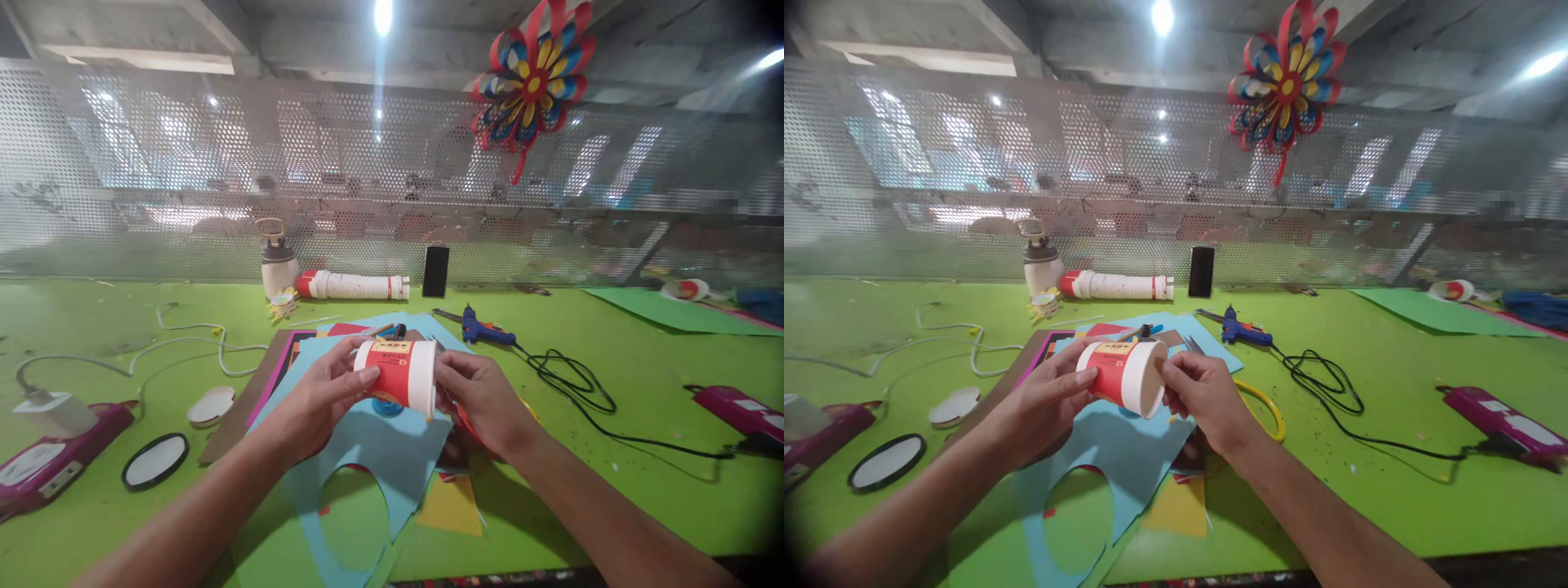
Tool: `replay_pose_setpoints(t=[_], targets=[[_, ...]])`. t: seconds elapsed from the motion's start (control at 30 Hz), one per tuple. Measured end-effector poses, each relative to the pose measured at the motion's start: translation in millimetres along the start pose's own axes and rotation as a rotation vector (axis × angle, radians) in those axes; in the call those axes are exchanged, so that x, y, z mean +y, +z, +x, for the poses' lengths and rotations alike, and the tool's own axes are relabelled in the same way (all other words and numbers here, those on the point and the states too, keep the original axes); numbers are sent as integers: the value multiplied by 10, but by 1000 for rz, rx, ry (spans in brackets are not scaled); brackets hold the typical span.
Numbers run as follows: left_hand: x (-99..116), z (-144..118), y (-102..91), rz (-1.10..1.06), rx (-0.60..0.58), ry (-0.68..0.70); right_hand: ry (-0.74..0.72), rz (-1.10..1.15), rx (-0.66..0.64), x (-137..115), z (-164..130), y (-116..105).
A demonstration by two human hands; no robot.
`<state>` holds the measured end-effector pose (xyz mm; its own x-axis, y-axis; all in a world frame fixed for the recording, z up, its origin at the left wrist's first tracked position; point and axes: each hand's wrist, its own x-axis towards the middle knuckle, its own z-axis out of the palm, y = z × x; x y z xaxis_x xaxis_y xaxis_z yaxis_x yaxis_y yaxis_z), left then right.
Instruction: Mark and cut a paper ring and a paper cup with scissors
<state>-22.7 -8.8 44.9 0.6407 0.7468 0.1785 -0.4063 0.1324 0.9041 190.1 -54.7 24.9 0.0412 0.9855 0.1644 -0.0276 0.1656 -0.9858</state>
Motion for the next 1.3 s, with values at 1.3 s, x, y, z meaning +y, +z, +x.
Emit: replay_pose_setpoints(t=[1.3], targets=[[-39,62,-103,-198,53,75,-3,-1321,-146,-257,-56,-743]])
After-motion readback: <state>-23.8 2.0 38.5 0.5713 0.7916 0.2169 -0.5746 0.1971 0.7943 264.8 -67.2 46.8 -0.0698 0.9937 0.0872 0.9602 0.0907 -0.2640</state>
